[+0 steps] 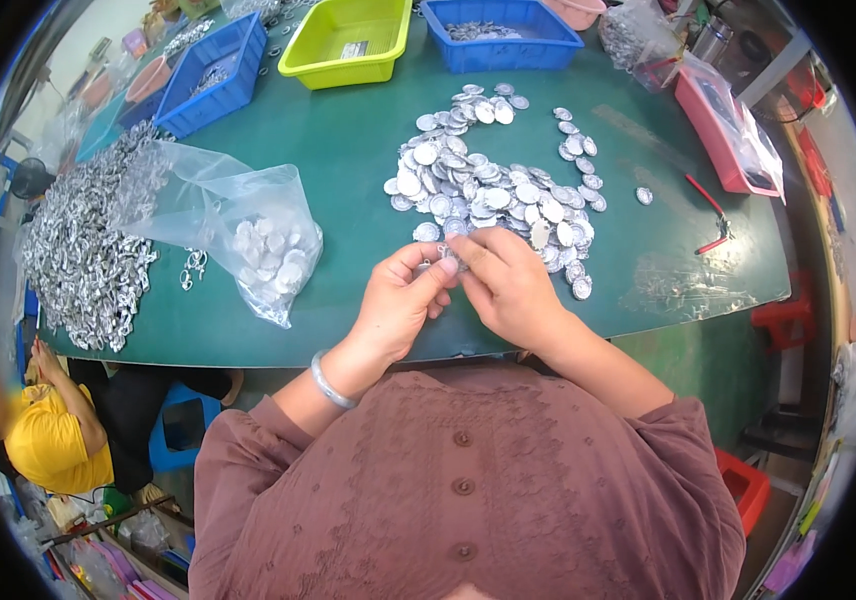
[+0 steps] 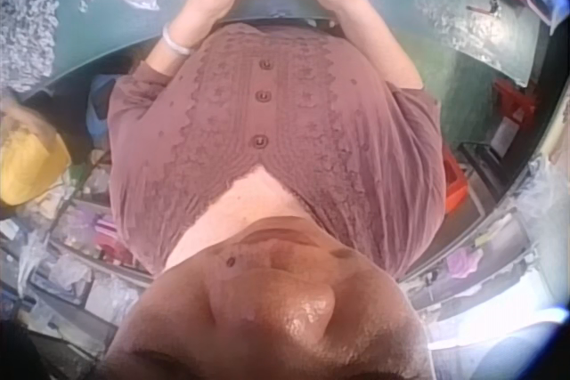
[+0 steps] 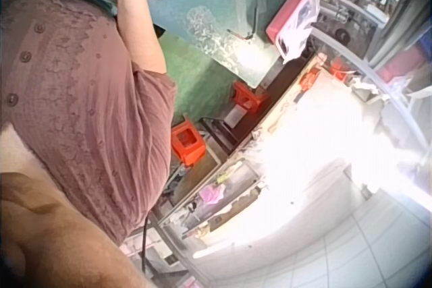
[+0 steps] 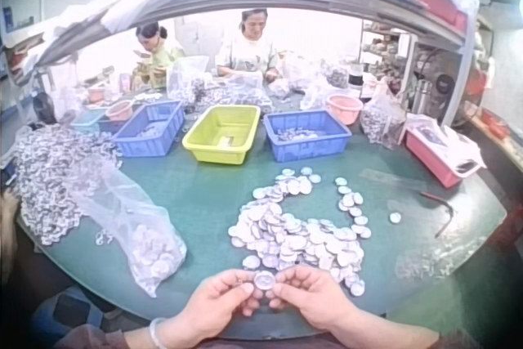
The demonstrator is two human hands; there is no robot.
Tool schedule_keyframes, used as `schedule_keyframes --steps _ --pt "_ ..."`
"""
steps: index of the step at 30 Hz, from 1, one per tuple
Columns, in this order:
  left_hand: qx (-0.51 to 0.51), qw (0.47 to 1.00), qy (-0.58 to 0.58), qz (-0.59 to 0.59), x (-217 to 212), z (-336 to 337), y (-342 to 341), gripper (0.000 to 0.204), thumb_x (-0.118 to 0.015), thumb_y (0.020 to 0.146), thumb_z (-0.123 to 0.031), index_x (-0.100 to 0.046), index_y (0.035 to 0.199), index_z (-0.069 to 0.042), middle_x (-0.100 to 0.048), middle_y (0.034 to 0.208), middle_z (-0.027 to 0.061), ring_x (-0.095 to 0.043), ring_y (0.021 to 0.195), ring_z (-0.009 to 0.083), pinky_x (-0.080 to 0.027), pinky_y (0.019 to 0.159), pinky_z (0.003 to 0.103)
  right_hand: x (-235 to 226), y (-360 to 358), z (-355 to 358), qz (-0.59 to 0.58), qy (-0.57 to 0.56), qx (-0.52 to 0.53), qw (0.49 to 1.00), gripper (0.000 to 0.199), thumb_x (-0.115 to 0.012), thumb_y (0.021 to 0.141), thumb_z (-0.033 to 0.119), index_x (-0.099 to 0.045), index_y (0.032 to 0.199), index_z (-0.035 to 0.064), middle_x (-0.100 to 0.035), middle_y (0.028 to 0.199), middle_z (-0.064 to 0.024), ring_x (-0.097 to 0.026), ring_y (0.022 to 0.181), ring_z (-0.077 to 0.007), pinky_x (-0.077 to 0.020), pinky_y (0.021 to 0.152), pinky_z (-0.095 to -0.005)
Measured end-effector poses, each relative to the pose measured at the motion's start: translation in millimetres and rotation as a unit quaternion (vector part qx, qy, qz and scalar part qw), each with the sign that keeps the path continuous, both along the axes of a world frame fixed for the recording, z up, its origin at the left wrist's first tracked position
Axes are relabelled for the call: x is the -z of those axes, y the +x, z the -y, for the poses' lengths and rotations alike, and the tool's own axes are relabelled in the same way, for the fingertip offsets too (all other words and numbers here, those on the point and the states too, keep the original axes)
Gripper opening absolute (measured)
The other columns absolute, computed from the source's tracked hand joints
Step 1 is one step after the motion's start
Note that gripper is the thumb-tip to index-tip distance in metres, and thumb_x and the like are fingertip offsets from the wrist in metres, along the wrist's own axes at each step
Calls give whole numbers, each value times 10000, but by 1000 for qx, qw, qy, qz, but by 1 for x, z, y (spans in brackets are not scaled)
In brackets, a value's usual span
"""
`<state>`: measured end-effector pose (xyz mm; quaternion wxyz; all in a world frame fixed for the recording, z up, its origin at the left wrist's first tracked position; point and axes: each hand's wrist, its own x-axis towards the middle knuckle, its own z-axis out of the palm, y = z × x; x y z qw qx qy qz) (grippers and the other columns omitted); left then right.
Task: The person picks up and joins small circular metal components by hand, placing the assembled items into a clear plastic bag at a workstation.
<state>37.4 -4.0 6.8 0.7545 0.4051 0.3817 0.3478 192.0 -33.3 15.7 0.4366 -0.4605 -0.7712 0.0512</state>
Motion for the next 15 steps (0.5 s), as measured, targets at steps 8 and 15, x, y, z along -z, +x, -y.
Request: schedule_keyframes --steps 8,15 --pt "22 1000 13 -13 -5 -3 -8 120 -544 860 -144 -568 929 -49 -584 723 5 -500 575 50 -380 477 170 -3 7 6 -367 -370 -68 850 207 -556 811 55 -559 1001 -26 -605 843 -47 -548 711 -85 -455 639 -226" --pt "45 998 42 -8 -7 -3 -12 144 -498 866 -101 -558 983 -43 -588 754 13 -506 594 61 -394 510 183 -2 11 5 -469 -426 -79 770 115 -557 806 49 -553 894 -25 -613 777 -83 -577 642 -117 -470 587 -226"
